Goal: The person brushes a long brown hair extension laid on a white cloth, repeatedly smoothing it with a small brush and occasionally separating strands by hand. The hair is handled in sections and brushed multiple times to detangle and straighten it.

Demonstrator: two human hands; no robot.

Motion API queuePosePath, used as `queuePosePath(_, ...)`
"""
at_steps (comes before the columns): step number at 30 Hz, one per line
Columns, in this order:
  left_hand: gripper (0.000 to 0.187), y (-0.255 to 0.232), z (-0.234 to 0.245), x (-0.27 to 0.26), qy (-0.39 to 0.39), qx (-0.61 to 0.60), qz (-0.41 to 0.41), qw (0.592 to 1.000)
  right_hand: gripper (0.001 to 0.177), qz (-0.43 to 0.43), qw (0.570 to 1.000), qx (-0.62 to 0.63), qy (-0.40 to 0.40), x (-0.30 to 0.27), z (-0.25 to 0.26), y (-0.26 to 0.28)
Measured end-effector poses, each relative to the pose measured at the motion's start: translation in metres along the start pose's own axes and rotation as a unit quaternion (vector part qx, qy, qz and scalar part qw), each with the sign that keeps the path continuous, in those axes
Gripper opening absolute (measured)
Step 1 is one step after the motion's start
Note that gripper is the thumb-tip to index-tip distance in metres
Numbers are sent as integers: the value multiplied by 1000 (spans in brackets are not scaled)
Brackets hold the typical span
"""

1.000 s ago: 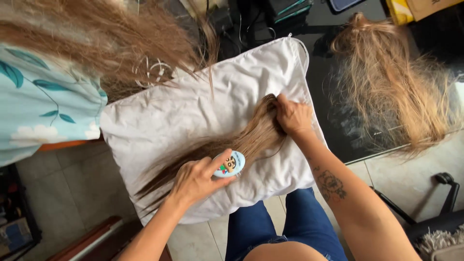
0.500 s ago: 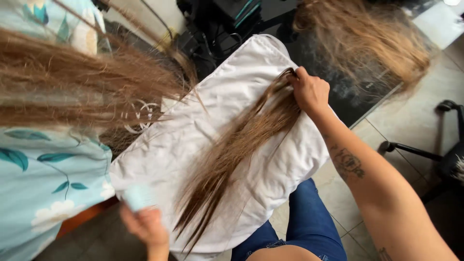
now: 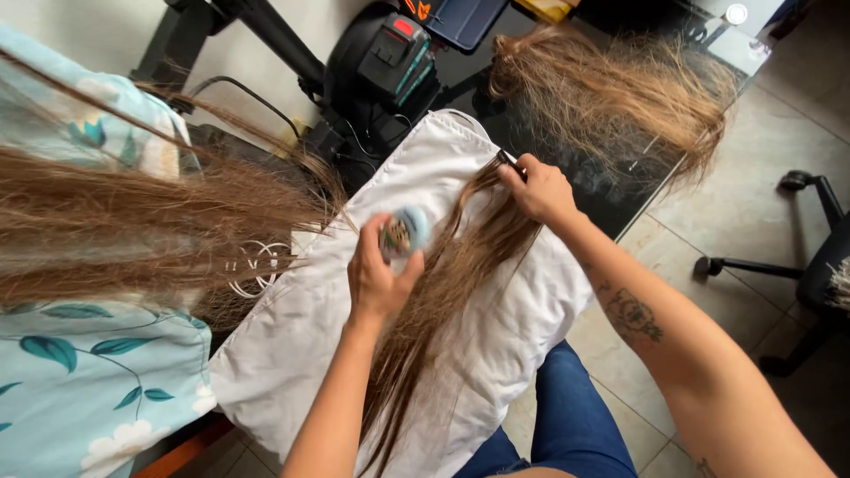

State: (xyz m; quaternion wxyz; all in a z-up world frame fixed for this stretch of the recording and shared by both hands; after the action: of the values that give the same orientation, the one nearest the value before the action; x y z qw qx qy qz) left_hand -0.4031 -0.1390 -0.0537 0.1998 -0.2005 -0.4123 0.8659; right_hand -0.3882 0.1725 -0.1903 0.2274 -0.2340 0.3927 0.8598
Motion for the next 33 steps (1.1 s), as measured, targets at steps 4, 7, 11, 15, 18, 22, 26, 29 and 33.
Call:
queuePosePath(4,72,7,8,27,-51,-35,-46,997,55,-7,998,56,33,21,-8,-41)
queuePosePath(7,70,19,7,47,-27,-62,-63,996,60,-42,998,-1,55,2,10,-14)
queuePosePath(11,84,6,-35,88,111,93,-105,984,41,10,984,-163,-75,16,-4,-9)
queuePosePath(15,76,21,-81,128,207,300,-185,913,26,76,891,-305,-328,36,-25,-40)
queuePosePath(18,78,46,-86,101,240,302,-253,887,26,92,884,-300,-345,36,-26,-46)
queuePosePath(22,83,25,-30,63,215,333,-269,878,24,111,875,-311,-354,22,-29,-13)
queuePosePath(26,79,16,10,8,217,326,-301,870,25,181,888,-307,-292,33,-53,-13)
queuePosePath(29,69,-8,50,-50,181,304,-303,885,30,179,889,-325,-268,42,-61,-25)
queuePosePath(33,80,47,109,-181,41,177,-15,983,37,131,919,-291,-233,29,-36,-36)
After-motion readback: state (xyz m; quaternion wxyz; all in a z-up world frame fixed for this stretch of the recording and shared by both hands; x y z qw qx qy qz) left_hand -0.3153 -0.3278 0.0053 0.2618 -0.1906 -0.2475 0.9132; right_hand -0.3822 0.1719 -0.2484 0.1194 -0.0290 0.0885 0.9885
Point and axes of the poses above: each hand's wrist, its own x-axis towards the middle knuckle, its own z-axis out of the back of the hand, y = z × x, the point moved 4 cm from there along x, towards the middle knuckle, and after that the axes turned 15 degrees about y, right-handed, at the moved point
